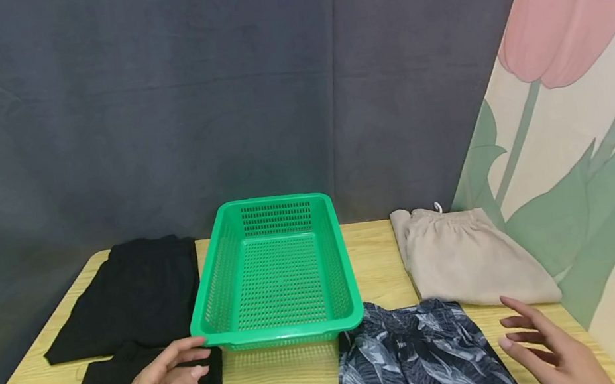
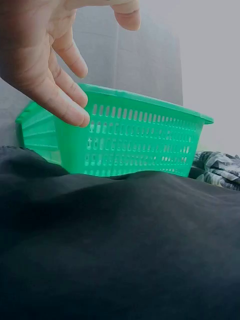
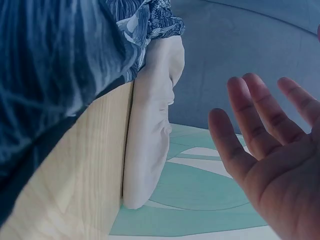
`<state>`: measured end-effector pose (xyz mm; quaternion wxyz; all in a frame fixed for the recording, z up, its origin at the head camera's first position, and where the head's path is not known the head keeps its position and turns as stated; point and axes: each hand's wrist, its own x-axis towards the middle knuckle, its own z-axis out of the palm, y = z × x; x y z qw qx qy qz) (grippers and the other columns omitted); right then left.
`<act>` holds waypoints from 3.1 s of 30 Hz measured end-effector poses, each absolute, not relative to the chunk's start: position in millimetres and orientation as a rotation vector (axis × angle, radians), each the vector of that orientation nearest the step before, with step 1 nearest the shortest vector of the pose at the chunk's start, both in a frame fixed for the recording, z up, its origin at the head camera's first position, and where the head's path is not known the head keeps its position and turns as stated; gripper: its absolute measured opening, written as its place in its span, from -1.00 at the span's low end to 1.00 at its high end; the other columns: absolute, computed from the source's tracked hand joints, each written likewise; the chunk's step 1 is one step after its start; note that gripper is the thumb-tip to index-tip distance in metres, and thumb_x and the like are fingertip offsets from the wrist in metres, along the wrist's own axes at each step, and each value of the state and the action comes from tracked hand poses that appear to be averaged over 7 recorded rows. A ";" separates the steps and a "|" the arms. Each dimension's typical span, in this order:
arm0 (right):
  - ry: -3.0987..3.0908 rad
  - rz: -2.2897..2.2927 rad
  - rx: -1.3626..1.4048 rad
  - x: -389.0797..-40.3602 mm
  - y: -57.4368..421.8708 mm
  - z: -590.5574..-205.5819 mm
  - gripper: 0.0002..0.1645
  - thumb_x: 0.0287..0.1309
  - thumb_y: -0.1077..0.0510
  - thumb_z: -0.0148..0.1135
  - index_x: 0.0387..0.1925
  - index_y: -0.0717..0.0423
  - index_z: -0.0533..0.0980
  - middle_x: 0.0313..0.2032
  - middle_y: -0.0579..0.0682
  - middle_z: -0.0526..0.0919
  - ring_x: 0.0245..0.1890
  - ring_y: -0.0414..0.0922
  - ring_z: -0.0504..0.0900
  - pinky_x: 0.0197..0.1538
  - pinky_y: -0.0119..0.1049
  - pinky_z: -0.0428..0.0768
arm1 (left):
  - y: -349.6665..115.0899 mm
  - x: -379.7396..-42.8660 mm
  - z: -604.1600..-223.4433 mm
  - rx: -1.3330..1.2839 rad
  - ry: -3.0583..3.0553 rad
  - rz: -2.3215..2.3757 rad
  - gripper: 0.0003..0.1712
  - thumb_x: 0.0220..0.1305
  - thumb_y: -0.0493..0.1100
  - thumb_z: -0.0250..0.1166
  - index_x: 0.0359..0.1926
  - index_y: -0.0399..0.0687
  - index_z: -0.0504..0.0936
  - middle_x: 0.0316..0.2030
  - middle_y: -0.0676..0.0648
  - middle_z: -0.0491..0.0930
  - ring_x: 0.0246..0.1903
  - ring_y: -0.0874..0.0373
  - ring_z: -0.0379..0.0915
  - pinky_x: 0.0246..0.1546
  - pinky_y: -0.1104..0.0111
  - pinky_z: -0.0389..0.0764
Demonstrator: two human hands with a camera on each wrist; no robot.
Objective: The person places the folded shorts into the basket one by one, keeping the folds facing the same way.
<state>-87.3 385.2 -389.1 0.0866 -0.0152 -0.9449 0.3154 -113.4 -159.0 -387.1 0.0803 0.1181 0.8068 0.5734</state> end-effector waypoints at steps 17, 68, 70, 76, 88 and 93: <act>-2.888 1.060 -0.147 -85.8 389.7 -396.3 -0.15 0.36 -0.07 0.15 0.45 0.27 0.07 0.08 0.39 0.47 -0.27 -0.45 0.52 -0.33 -0.39 0.58 | -139.3 -113.5 -392.8 0.418 2.301 1.728 -0.42 0.43 0.04 0.14 0.35 -0.12 0.32 0.14 -0.27 0.42 -0.02 -0.12 0.50 -0.13 0.25 0.55; -2.926 1.145 -0.241 -88.2 390.0 -416.9 -0.15 0.31 -0.12 0.19 0.33 0.41 0.16 0.10 0.49 0.42 0.00 0.35 0.50 -0.21 0.08 0.61 | -89.6 -115.2 -414.3 0.527 2.019 1.752 -0.44 0.41 -0.06 0.15 0.33 -0.19 0.31 0.06 -0.16 0.49 -0.08 0.02 0.49 -0.09 0.08 0.52; -2.924 1.141 -0.247 -88.4 389.5 -418.6 -0.15 0.31 -0.12 0.20 0.33 0.41 0.17 0.09 0.49 0.42 0.00 0.36 0.51 -0.22 0.05 0.62 | -87.6 -115.4 -413.1 0.526 2.003 1.756 -0.44 0.41 -0.06 0.15 0.32 -0.20 0.31 0.06 -0.17 0.49 -0.09 0.01 0.50 -0.08 0.07 0.52; -2.945 1.105 -0.252 -90.9 390.0 -422.8 -0.14 0.30 -0.14 0.20 0.32 0.41 0.19 0.07 0.48 0.44 -0.01 0.34 0.52 -0.22 -0.03 0.64 | -82.0 -115.0 -408.1 0.514 1.968 1.743 -0.44 0.38 -0.09 0.19 0.31 -0.22 0.33 0.04 -0.17 0.50 -0.07 0.01 0.52 -0.06 0.08 0.52; -2.922 1.061 -0.205 -91.2 389.6 -427.7 -0.20 0.29 -0.06 0.24 0.28 0.44 0.22 0.02 0.45 0.49 -0.08 0.25 0.58 -0.22 -0.11 0.65 | -69.7 -110.9 -402.8 0.596 2.009 1.692 -0.46 0.33 -0.13 0.23 0.27 -0.20 0.38 0.02 -0.13 0.53 -0.13 0.09 0.53 -0.15 0.27 0.54; -2.929 1.054 -0.185 -91.2 387.4 -425.3 -0.23 0.29 -0.02 0.25 0.27 0.45 0.23 -0.01 0.40 0.52 -0.10 0.21 0.60 -0.21 -0.14 0.64 | -66.4 -111.7 -399.9 0.618 2.002 1.681 -0.48 0.33 -0.12 0.23 0.26 -0.14 0.39 0.02 -0.12 0.52 -0.13 0.11 0.53 -0.13 0.29 0.53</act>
